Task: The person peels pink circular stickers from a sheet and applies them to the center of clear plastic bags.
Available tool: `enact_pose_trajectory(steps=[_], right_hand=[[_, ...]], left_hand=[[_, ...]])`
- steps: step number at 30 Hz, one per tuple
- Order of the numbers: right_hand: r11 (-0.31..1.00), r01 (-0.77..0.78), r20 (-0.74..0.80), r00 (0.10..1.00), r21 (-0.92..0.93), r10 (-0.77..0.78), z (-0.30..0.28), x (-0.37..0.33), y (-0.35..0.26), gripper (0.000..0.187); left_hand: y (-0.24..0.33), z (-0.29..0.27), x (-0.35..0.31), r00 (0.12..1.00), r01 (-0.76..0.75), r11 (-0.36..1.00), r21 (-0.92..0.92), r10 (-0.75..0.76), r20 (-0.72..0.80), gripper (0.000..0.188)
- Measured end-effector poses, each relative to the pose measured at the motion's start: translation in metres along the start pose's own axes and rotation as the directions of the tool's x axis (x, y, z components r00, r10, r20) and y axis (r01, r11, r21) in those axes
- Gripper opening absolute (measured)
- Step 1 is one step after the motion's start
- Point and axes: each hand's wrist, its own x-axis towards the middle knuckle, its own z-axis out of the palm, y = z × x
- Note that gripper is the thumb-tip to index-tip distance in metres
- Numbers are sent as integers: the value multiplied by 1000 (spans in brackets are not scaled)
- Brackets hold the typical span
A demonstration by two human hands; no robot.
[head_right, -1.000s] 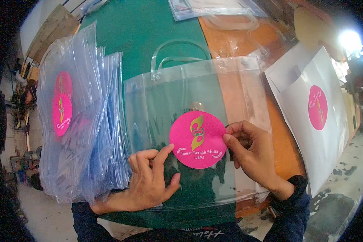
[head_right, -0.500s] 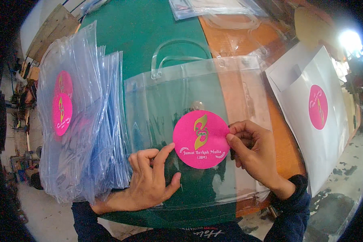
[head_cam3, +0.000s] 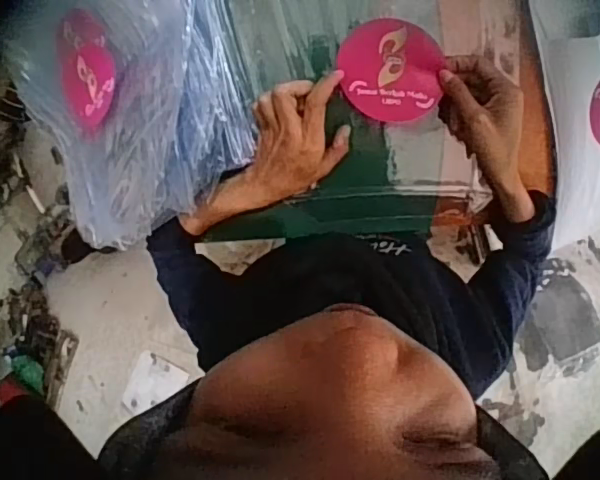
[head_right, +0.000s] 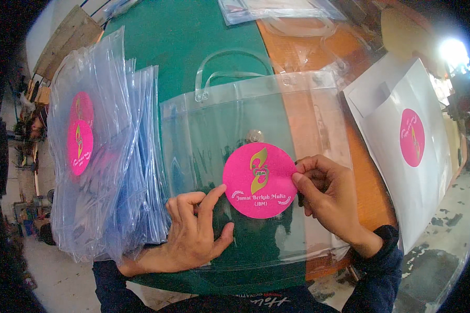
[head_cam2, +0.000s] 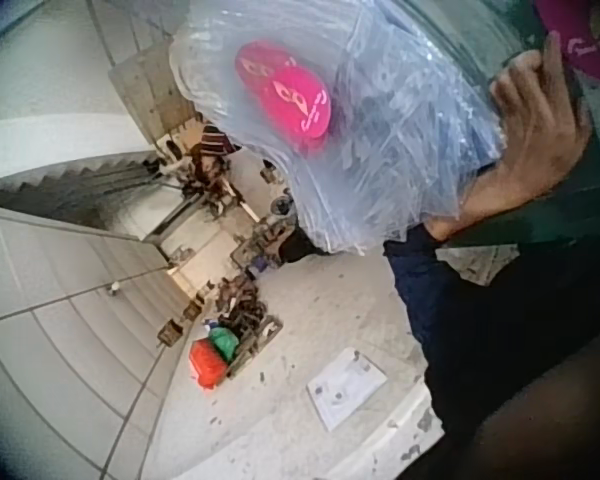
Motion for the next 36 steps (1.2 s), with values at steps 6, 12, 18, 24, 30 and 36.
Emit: enact_pose_trajectory(steps=[6, 12, 18, 24, 30, 36], right_hand=[[1000, 8, 6, 1000, 22, -8, -1, 1, 1, 10], [1000, -10, -1, 1000, -9, 10, -1, -1, -3, 10], [1000, -14, 21, 1000, 4, 14, 1, 0, -2, 11], [1000, -11, 3, 1000, 1, 11, 0, -2, -4, 11], [1000, -11, 4, 1000, 3, 11, 1, 0, -4, 10], [1000, -21, 3, 1000, 9, 21, 2, -1, -4, 10]], left_hand=[[1, 1, 0, 1000, 22, 999, -25, -22, 6, 60], [1, 0, 0, 1000, 12, 1000, -27, -12, 5, 60], [0, -1, -1, 1000, 3, 1000, -3, -3, 15, 61], [0, 1, 0, 1000, 10, 999, -36, -10, 11, 60], [0, 1, 1, 1000, 12, 1000, -27, -12, 1, 61], [0, 1, 1, 1000, 9, 999, -34, -9, -4, 61]])
